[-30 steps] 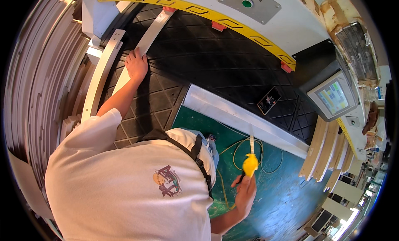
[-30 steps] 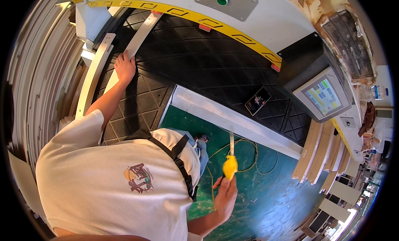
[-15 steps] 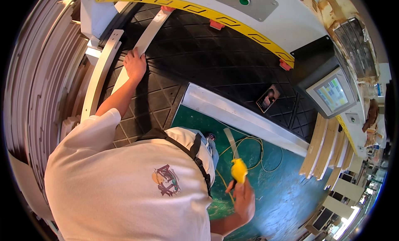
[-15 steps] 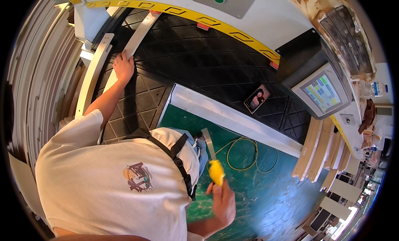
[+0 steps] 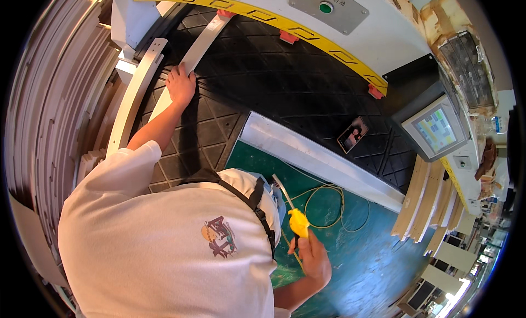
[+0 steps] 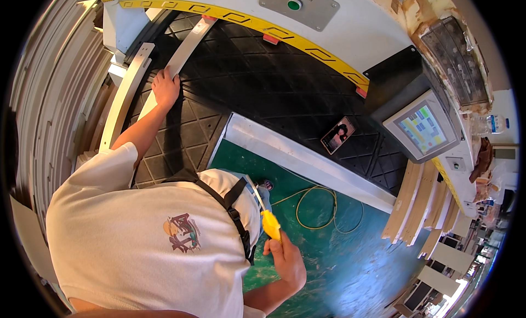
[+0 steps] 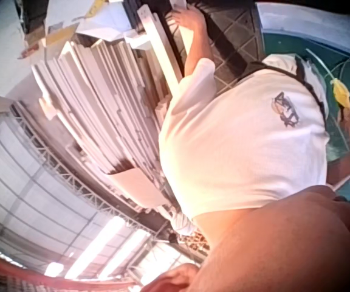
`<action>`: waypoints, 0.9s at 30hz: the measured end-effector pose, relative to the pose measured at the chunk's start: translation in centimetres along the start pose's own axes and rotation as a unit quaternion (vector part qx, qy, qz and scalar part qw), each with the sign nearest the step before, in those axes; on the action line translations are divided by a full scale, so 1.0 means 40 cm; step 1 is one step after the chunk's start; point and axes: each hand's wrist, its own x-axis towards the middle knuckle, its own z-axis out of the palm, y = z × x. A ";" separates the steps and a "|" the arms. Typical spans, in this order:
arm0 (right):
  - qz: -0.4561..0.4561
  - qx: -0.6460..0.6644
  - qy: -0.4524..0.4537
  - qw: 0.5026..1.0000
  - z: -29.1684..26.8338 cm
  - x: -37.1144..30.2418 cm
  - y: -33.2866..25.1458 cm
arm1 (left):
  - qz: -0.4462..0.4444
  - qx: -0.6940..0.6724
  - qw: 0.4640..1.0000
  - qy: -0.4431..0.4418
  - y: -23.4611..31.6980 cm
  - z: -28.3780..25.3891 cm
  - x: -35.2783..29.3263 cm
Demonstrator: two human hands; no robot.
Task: The person places wooden boards onto a machine platform, applies a small piece of material to one board, uses a handheld air blower to clean the surface, and operates the machine controls via a touchscreen and buttons.
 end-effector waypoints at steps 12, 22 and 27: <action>0.022 0.059 0.077 0.995 -0.019 0.030 0.017 | 0.017 -0.011 1.000 -0.009 0.013 0.005 0.039; 0.011 0.122 -0.090 0.988 0.081 0.246 -0.009 | 0.069 -0.110 0.989 -0.069 0.006 -0.058 0.038; -0.024 0.070 -0.206 0.976 0.152 0.386 -0.079 | 0.162 -0.180 0.959 -0.144 0.070 -0.208 -0.112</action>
